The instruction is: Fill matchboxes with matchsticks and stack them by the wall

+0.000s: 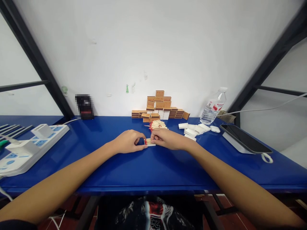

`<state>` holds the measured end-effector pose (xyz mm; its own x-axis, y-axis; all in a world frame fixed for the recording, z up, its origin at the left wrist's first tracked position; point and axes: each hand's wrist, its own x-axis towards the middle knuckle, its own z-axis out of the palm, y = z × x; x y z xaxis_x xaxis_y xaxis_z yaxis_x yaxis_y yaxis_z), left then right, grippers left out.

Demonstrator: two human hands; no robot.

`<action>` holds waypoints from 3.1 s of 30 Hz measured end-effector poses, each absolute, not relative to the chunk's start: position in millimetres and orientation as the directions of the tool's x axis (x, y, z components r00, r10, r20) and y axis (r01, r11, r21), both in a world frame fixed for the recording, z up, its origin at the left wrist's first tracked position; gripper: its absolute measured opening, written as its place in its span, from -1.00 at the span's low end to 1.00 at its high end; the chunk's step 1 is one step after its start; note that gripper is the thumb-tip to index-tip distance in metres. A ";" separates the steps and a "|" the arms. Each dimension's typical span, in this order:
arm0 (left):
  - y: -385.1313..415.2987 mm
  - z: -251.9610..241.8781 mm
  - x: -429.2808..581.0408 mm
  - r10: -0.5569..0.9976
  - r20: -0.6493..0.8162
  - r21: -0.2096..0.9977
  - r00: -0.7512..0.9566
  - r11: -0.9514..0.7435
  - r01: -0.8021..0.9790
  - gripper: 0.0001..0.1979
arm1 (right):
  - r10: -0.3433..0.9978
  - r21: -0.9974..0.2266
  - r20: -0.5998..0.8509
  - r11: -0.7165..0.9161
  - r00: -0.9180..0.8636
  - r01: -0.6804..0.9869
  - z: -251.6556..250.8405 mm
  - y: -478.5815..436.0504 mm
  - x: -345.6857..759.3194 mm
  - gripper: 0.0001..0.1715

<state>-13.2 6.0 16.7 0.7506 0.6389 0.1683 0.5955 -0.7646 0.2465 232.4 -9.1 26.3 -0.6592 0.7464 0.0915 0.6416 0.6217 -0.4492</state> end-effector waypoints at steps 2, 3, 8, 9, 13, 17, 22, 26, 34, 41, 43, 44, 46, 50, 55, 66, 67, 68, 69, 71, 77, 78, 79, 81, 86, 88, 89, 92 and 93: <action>5.9 16.9 -12.8 0.638 0.165 0.246 0.752 -0.765 0.595 -0.67 | 0.747 -0.450 0.076 0.617 -0.661 0.646 25.6 -8.1 232.7 -0.93; 5.9 16.8 -12.7 0.637 0.166 0.245 0.753 -0.766 0.594 -0.67 | 0.746 -0.450 0.071 0.616 -0.662 0.646 25.4 -7.6 232.9 -0.92; 6.5 15.8 -13.3 0.627 0.178 0.238 0.758 -0.775 0.586 -0.65 | 0.746 -0.452 0.087 0.621 -0.661 0.641 24.5 -6.0 233.7 -0.91; 6.6 15.6 -13.6 0.626 0.181 0.238 0.759 -0.776 0.583 -0.65 | 0.750 -0.451 0.099 0.620 -0.655 0.642 24.2 -5.5 234.2 -0.90; 6.4 15.7 -14.0 0.625 0.184 0.238 0.759 -0.777 0.583 -0.65 | 0.771 -0.441 0.176 0.617 -0.612 0.651 23.6 -2.6 236.8 -0.89; 5.7 16.2 -13.6 0.625 0.180 0.240 0.759 -0.777 0.582 -0.66 | 0.766 -0.440 0.191 0.626 -0.614 0.644 24.6 -3.5 235.3 -0.90; 6.3 15.2 -13.9 0.627 0.187 0.252 0.757 -0.775 0.579 -0.64 | 0.750 -0.425 0.165 0.640 -0.641 0.640 25.3 -8.6 228.6 -0.92; 6.7 15.4 -13.5 0.629 0.180 0.248 0.756 -0.773 0.584 -0.66 | 0.743 -0.431 0.181 0.649 -0.644 0.627 25.7 -9.4 228.1 -0.91; 5.4 16.2 -13.2 0.628 0.180 0.242 0.757 -0.774 0.585 -0.69 | 0.728 -0.463 0.152 0.650 -0.668 0.603 24.2 -9.2 228.1 -0.90; 6.0 16.3 -12.2 0.635 0.166 0.243 0.755 -0.768 0.593 -0.67 | 0.712 -0.365 0.159 0.686 -0.684 0.630 25.6 -5.7 235.8 -0.90; 6.3 16.3 -12.4 0.637 0.166 0.244 0.753 -0.766 0.594 -0.66 | 0.713 -0.373 0.150 0.682 -0.685 0.629 26.3 -6.9 234.7 -0.88; 6.4 16.2 -12.6 0.636 0.166 0.245 0.753 -0.767 0.594 -0.66 | 0.716 -0.377 0.148 0.679 -0.683 0.630 26.8 -7.6 234.0 -0.88; 6.5 15.9 -13.0 0.634 0.169 0.244 0.754 -0.768 0.591 -0.67 | 0.723 -0.381 0.142 0.670 -0.676 0.637 27.5 -8.7 232.6 -0.89; 6.5 15.3 -13.4 0.632 0.173 0.247 0.756 -0.770 0.588 -0.67 | 0.734 -0.402 0.126 0.652 -0.667 0.643 26.8 -9.2 230.8 -0.89; 6.3 15.7 -13.5 0.635 0.170 0.251 0.753 -0.767 0.590 -0.68 | 0.732 -0.413 0.138 0.655 -0.667 0.633 22.6 -6.7 229.4 -0.89; 6.9 13.6 -13.7 0.622 0.193 0.227 0.759 -0.780 0.583 -0.68 | 0.627 -0.440 0.259 0.754 -0.735 0.488 21.9 -9.0 230.2 -0.81; 7.1 13.4 -13.7 0.621 0.195 0.227 0.759 -0.782 0.581 -0.68 | 0.610 -0.436 0.267 0.766 -0.746 0.471 21.7 -9.4 230.0 -0.77; 7.2 13.2 -13.8 0.619 0.198 0.227 0.760 -0.783 0.578 -0.68 | 0.599 -0.429 0.273 0.776 -0.752 0.463 21.6 -9.7 229.8 -0.74; 7.3 13.1 -13.9 0.617 0.200 0.229 0.761 -0.784 0.577 -0.68 | 0.595 -0.422 0.274 0.781 -0.756 0.461 21.6 -10.0 229.6 -0.72; 7.5 13.0 -13.8 0.615 0.203 0.232 0.762 -0.786 0.573 -0.68 | 0.597 -0.418 0.262 0.778 -0.758 0.469 22.0 -10.4 229.0 -0.69; 6.5 14.3 -13.0 0.620 0.192 0.235 0.761 -0.782 0.578 -0.69 | 0.609 -0.411 0.263 0.773 -0.749 0.484 22.7 -10.3 229.0 -0.66; 6.2 14.7 -12.9 0.622 0.189 0.235 0.760 -0.780 0.580 -0.69 | 0.613 -0.411 0.257 0.769 -0.747 0.490 22.8 -10.0 229.4 -0.65; 5.9 15.2 -12.9 0.624 0.185 0.237 0.759 -0.778 0.582 -0.69 | 0.623 -0.415 0.244 0.760 -0.743 0.501 23.1 -9.8 229.8 -0.65; 5.6 16.0 -13.0 0.626 0.180 0.240 0.758 -0.776 0.584 -0.69 | 0.649 -0.426 0.210 0.734 -0.731 0.529 24.0 -9.1 231.3 -0.64; 6.1 16.0 -13.5 0.627 0.176 0.231 0.759 -0.775 0.588 -0.68 | 0.687 -0.427 0.192 0.701 -0.701 0.571 25.9 -5.3 237.1 -0.69; 6.4 15.8 -13.6 0.629 0.173 0.235 0.758 -0.773 0.589 -0.66 | 0.694 -0.418 0.189 0.697 -0.695 0.583 25.4 -3.5 239.1 -0.70; 6.4 15.8 -13.7 0.631 0.173 0.235 0.757 -0.772 0.590 -0.66 | 0.694 -0.413 0.186 0.697 -0.695 0.586 25.0 -2.8 239.7 -0.70; 6.0 16.5 -13.4 0.631 0.172 0.228 0.756 -0.772 0.593 -0.65 | 0.686 -0.411 0.177 0.703 -0.705 0.581 24.4 -2.4 240.1 -0.70; 5.7 16.9 -13.2 0.630 0.172 0.227 0.757 -0.773 0.592 -0.65 | 0.687 -0.415 0.178 0.702 -0.705 0.579 24.6 -2.9 240.0 -0.71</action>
<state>-13.2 5.7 16.9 0.7570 0.6304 0.1720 0.5923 -0.7731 0.2269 240.0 -2.9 24.6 -0.7046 0.6869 0.1779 0.5791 0.7015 -0.4153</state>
